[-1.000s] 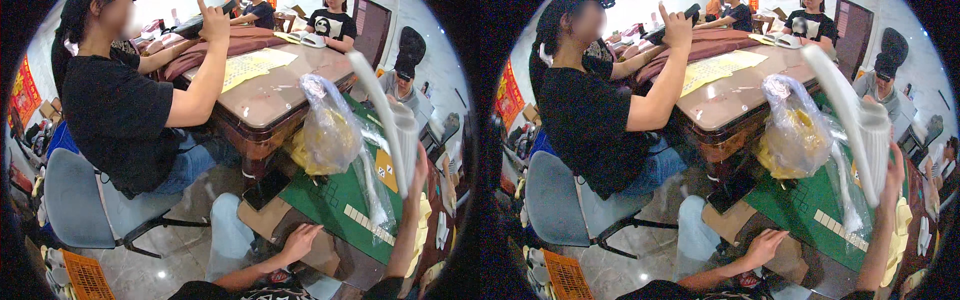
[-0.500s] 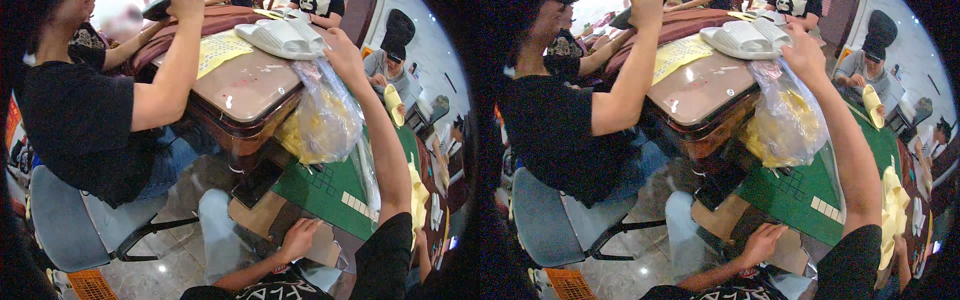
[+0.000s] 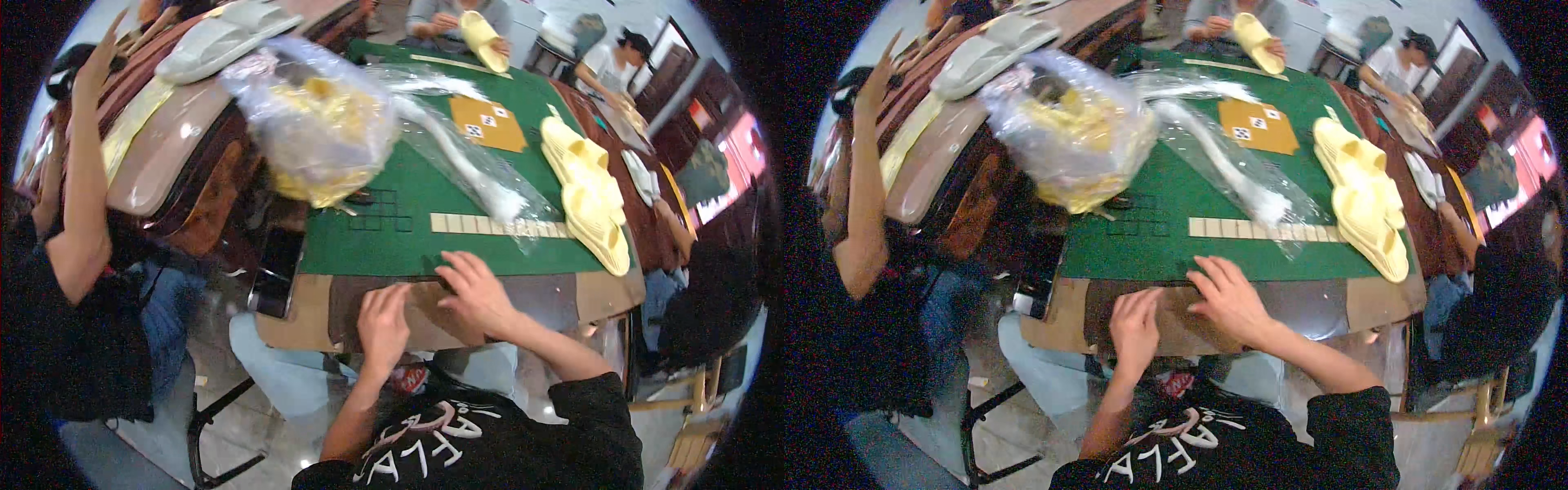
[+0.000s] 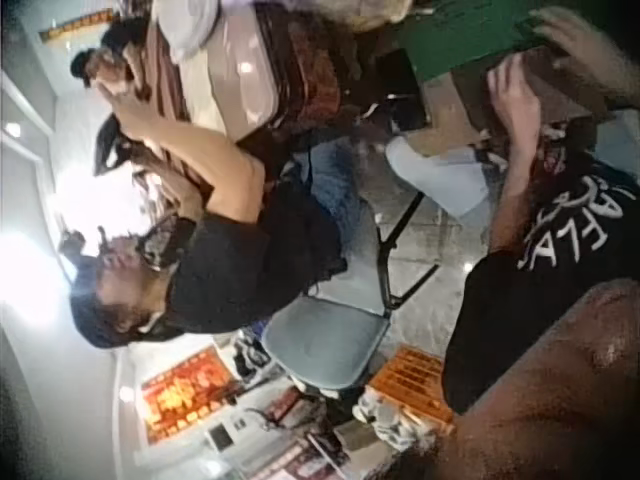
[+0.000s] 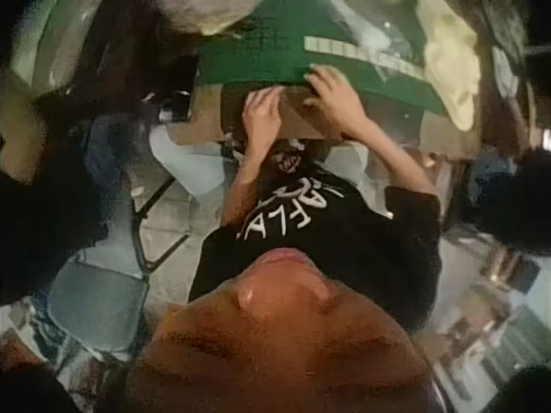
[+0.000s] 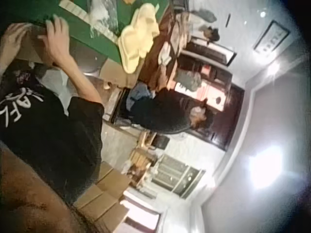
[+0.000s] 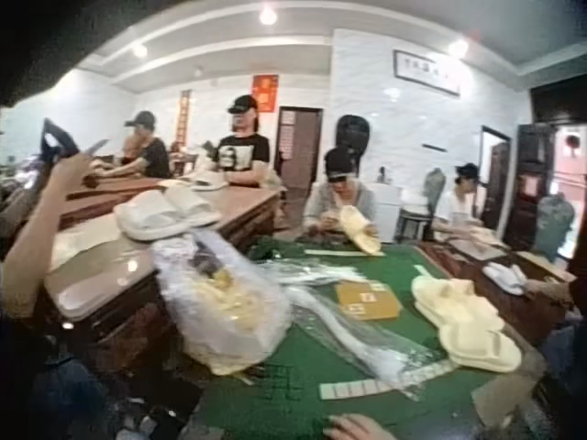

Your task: The person pairs slippers together by hand, threading plastic fasteners through the shoes, turning them over, and touching their edges and soles.

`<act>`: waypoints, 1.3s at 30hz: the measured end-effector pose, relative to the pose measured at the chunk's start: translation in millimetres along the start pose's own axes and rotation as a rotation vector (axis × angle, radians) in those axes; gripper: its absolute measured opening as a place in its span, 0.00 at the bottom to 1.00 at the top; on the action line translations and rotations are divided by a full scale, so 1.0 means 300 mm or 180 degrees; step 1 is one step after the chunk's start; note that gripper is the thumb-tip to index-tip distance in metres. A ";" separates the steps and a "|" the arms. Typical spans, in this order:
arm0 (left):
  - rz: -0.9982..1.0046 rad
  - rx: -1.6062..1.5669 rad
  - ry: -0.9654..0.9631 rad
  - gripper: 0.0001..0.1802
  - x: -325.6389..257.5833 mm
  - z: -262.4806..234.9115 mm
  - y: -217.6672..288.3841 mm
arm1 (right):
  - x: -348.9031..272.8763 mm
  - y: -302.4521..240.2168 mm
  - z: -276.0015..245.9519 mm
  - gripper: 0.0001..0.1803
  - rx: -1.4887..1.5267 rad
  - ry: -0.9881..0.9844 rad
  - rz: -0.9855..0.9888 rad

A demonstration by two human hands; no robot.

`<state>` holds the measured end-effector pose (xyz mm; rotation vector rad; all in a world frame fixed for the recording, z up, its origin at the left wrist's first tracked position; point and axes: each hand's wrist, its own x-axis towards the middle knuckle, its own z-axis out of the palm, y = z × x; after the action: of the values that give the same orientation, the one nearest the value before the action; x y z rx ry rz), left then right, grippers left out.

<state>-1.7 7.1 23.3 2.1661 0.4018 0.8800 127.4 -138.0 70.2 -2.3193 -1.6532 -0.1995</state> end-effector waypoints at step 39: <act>0.0321 0.0462 0.0034 0.10 -0.018 0.037 -0.021 | -0.856 0.908 -0.255 0.16 0.3126 0.2691 0.3713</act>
<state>2.3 2.6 10.7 2.3329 0.3747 0.9436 302.1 -475.5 31.3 -1.6204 0.1481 -0.0508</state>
